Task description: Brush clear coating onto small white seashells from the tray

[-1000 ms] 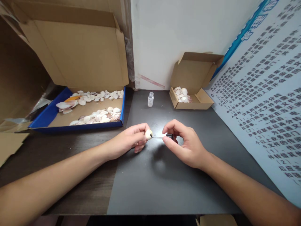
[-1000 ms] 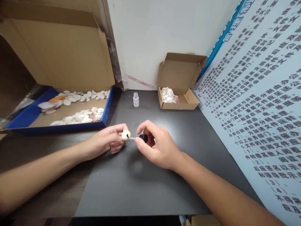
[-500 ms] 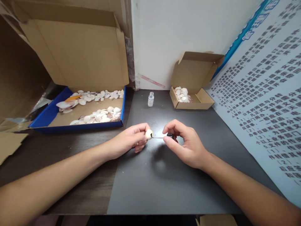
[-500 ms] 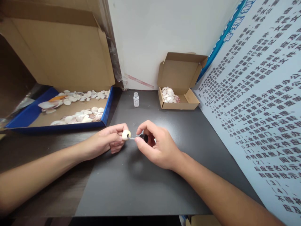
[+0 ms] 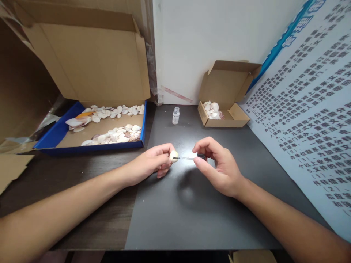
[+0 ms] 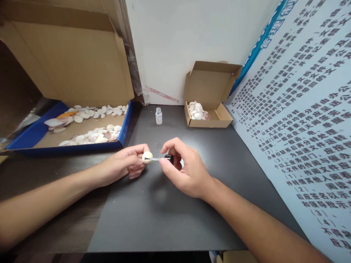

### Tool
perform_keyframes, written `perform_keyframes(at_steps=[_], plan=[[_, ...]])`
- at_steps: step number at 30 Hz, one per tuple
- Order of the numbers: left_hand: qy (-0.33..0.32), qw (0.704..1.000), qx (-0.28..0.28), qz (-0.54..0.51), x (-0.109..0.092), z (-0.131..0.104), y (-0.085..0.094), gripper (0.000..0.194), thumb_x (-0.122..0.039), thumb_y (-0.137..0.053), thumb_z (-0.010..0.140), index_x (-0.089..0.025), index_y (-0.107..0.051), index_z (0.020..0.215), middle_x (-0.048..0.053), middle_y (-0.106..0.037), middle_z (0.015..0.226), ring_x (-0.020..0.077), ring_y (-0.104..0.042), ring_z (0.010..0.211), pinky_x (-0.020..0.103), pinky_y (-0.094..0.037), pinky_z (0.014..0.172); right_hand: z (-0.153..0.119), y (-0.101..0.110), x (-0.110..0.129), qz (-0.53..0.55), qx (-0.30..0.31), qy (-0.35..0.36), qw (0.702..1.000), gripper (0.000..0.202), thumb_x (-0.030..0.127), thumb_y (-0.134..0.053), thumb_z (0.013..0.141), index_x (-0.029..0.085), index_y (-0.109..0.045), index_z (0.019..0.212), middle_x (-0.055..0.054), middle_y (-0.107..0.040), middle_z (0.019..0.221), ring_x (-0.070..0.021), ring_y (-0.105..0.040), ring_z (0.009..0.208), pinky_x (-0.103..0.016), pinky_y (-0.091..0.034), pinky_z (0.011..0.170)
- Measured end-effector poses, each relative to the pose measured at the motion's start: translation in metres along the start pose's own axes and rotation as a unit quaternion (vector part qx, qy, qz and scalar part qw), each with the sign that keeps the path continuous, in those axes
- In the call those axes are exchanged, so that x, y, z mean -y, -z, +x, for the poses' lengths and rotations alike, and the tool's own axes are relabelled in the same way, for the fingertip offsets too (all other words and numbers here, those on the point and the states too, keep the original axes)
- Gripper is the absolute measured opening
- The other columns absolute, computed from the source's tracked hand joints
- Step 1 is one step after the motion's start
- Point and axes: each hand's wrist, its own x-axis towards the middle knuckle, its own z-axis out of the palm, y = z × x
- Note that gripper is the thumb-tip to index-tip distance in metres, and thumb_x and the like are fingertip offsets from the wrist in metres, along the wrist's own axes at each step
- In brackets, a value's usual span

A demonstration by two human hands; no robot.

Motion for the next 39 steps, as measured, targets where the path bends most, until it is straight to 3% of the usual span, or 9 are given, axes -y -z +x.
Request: perform_keyframes(at_steps=[7, 15, 25, 39], plan=[[0.001, 1.000, -0.012, 0.016, 0.0001, 0.0005, -0.0013, 0.010, -0.022, -0.061, 0.082, -0.018, -0.052, 0.078, -0.010, -0.036, 0.055, 0.0051, -0.032, 0.047, 0.017, -0.032, 0.046, 0.0001, -0.0023, -0.0013, -0.031, -0.040, -0.014, 0.999, 0.016, 0.020, -0.064, 0.084, 0.024, -0.052, 0.095, 0.007, -0.042, 0.067, -0.0104, -0.043, 0.054, -0.023, -0.038, 0.050], [-0.007, 0.998, -0.016, 0.067, -0.0034, -0.0002, -0.0042, 0.024, -0.039, -0.065, 0.085, -0.018, -0.052, 0.081, -0.010, -0.036, 0.052, 0.0056, -0.029, 0.047, 0.019, -0.026, 0.046, -0.0006, -0.0005, -0.0021, -0.004, -0.014, 0.003, 1.000, 0.013, 0.021, -0.061, 0.087, 0.024, -0.052, 0.097, 0.006, -0.045, 0.069, -0.0105, -0.047, 0.057, -0.023, -0.041, 0.052], [-0.013, 0.999, -0.021, 0.022, -0.0005, 0.0009, -0.0020, 0.019, -0.032, -0.067, 0.083, -0.017, -0.054, 0.081, -0.010, -0.034, 0.056, 0.0051, -0.025, 0.048, 0.018, -0.025, 0.046, 0.0002, -0.0007, -0.0009, -0.008, -0.024, -0.014, 1.000, 0.010, 0.021, -0.060, 0.087, 0.023, -0.053, 0.094, 0.007, -0.043, 0.067, -0.0105, -0.043, 0.055, -0.023, -0.039, 0.051], [-0.015, 0.999, -0.016, 0.049, 0.0006, 0.0004, -0.0015, 0.026, -0.038, -0.066, 0.087, -0.019, -0.050, 0.080, -0.011, -0.033, 0.055, 0.0049, -0.028, 0.047, 0.017, -0.028, 0.046, 0.0006, -0.0013, -0.0016, -0.024, -0.025, -0.014, 0.999, 0.015, 0.021, -0.063, 0.085, 0.024, -0.052, 0.095, 0.007, -0.044, 0.068, -0.0106, -0.044, 0.055, -0.024, -0.039, 0.050]])
